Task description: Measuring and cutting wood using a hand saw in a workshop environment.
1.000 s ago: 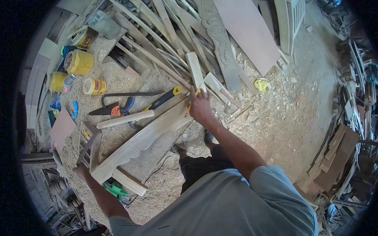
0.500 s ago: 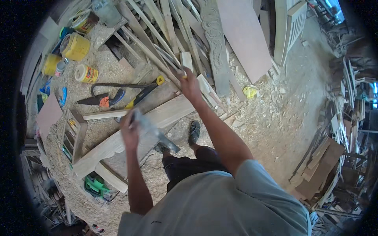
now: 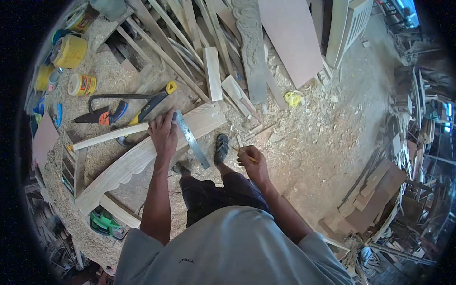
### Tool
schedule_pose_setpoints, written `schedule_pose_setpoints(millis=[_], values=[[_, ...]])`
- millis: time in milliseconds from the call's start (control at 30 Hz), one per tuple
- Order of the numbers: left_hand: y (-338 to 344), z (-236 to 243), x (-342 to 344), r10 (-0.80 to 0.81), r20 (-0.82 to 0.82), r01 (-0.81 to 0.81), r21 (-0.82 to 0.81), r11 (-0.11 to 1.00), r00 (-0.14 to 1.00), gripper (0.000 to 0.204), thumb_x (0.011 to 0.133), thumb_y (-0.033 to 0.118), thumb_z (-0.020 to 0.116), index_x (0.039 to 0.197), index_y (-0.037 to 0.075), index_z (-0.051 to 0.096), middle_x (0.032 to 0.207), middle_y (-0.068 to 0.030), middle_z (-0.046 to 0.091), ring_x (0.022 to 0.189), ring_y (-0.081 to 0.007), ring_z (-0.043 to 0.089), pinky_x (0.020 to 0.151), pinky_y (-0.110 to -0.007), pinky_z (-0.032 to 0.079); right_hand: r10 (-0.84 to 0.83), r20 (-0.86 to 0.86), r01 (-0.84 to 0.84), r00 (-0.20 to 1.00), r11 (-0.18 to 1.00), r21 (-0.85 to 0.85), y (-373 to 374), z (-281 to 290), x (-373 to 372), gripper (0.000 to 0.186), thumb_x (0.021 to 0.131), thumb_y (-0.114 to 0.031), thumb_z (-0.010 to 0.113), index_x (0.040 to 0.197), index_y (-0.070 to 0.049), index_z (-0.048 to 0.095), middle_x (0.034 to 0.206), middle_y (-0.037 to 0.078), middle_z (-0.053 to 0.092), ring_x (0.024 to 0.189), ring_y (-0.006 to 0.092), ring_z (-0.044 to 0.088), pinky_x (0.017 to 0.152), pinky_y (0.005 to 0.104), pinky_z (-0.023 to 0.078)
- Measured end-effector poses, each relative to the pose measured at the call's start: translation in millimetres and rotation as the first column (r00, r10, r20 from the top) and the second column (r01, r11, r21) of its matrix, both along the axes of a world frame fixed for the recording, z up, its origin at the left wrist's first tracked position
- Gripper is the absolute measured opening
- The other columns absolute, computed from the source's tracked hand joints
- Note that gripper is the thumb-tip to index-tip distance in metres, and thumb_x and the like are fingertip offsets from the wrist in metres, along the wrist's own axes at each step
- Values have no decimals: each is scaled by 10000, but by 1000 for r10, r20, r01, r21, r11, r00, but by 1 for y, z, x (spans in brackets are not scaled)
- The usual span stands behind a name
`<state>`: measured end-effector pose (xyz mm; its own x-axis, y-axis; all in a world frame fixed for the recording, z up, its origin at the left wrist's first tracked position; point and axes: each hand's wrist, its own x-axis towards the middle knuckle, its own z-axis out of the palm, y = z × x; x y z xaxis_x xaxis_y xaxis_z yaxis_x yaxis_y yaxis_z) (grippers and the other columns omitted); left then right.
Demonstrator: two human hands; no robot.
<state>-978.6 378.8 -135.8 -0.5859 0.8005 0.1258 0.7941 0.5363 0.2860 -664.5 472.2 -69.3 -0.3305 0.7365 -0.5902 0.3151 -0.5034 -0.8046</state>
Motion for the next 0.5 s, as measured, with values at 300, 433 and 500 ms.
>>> schedule_pose_setpoints(millis=[300,433,500], values=[[2,-8,3,29,-14,-29,-1,1000,999,427,1016,287,587,1435,228,644,1222,-53,680,1072,-318,595,901,-461,464,49,-86,-49,995,999,0,22,27,-19,220,1049,-155,635,1183,11,689,1003,123,725,854,200,715,743,303,563],[1,-10,2,20,-60,-20,4,1000,998,400,1026,336,606,1408,230,658,1240,-10,702,1023,-282,606,888,-431,477,330,131,-349,935,924,159,20,30,-30,200,1044,-103,628,1190,9,706,1026,138,739,871,183,715,740,293,553],[2,-9,3,24,-57,-24,9,1000,998,398,1027,341,606,1405,228,660,1247,-4,704,1026,-279,609,888,-428,479,364,144,-386,920,906,174,17,30,-38,216,1041,-81,626,1222,10,700,974,122,744,811,163,689,712,280,533]])
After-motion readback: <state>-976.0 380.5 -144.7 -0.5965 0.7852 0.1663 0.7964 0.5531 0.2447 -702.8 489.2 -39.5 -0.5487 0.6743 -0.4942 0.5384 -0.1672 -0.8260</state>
